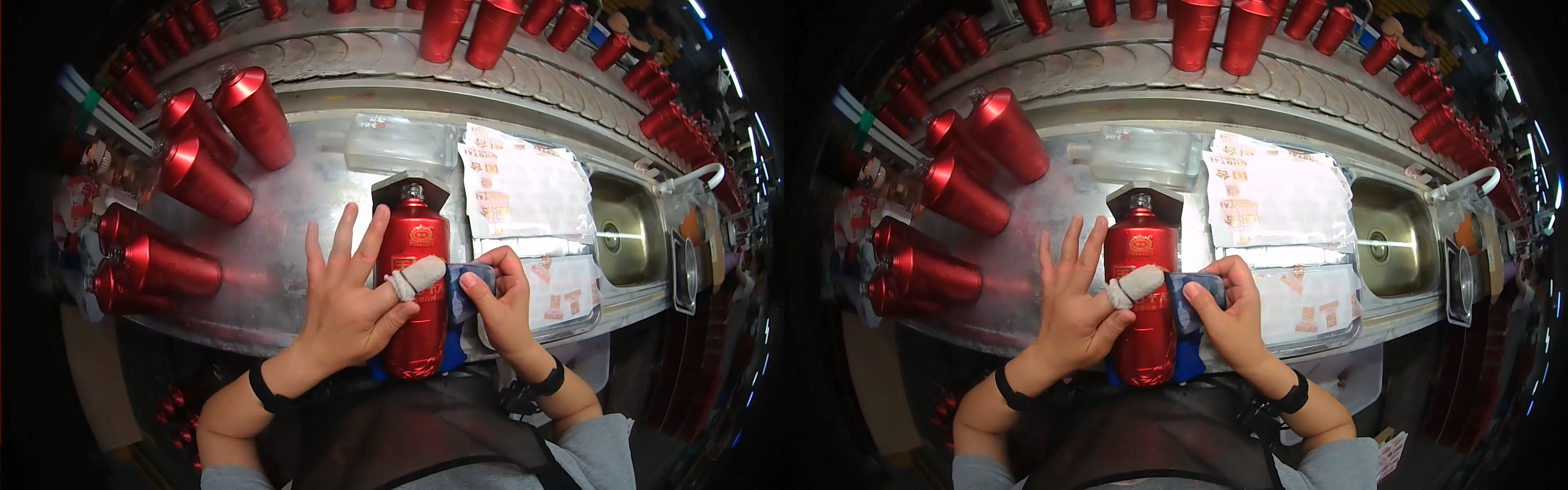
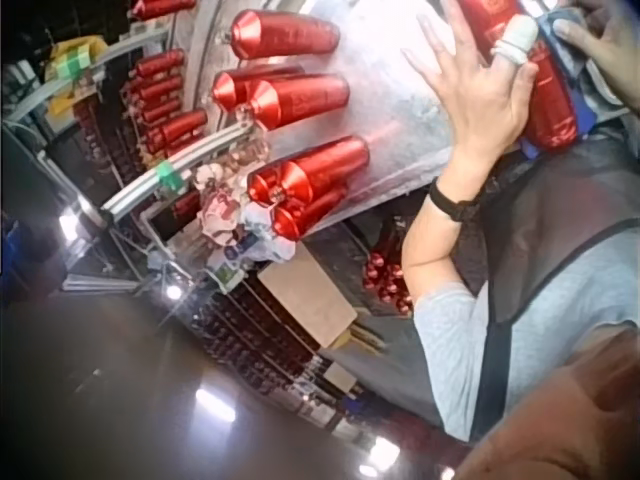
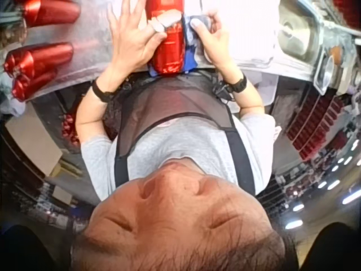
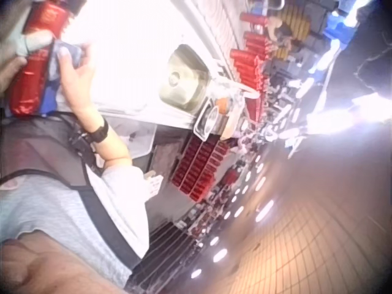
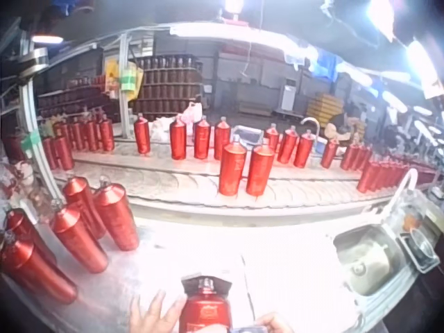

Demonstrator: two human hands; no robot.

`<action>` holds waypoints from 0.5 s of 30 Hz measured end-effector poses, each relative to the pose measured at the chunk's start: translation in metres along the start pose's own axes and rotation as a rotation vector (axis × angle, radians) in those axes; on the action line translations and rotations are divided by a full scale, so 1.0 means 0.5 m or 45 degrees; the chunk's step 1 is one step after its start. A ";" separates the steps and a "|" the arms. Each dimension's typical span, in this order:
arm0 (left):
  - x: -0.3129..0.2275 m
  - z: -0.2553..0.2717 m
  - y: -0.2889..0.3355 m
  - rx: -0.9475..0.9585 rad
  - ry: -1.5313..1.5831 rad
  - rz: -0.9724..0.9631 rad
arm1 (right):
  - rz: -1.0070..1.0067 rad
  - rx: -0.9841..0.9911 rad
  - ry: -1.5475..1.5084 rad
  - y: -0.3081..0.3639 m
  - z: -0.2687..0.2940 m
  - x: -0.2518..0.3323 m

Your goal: Applying labels and cleaning red liquor bottles on a production line.

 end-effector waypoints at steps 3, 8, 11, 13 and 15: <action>0.005 0.005 -0.035 0.008 -0.072 -0.015 | -0.016 -0.004 0.018 0.004 0.005 0.006; 0.027 -0.012 -0.073 0.000 -0.027 0.049 | 0.264 -0.105 0.198 -0.007 -0.002 0.070; 0.038 -0.019 -0.056 -0.087 0.146 0.115 | 0.922 0.137 0.709 -0.037 -0.042 0.136; 0.038 -0.020 -0.023 -0.066 0.187 0.159 | 0.904 0.187 0.748 -0.034 -0.065 0.153; 0.040 -0.022 0.019 -0.018 0.335 0.254 | 1.199 0.537 1.000 -0.014 -0.097 0.165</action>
Point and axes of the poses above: each hand's wrist, its own y-axis away from the middle knuckle, its own z-axis out of the back of the hand, x = y × z, the point moved 6 cm from there along -y, towards the middle knuckle, and after that the axes turned 12 degrees about z, right-handed, at the moved point
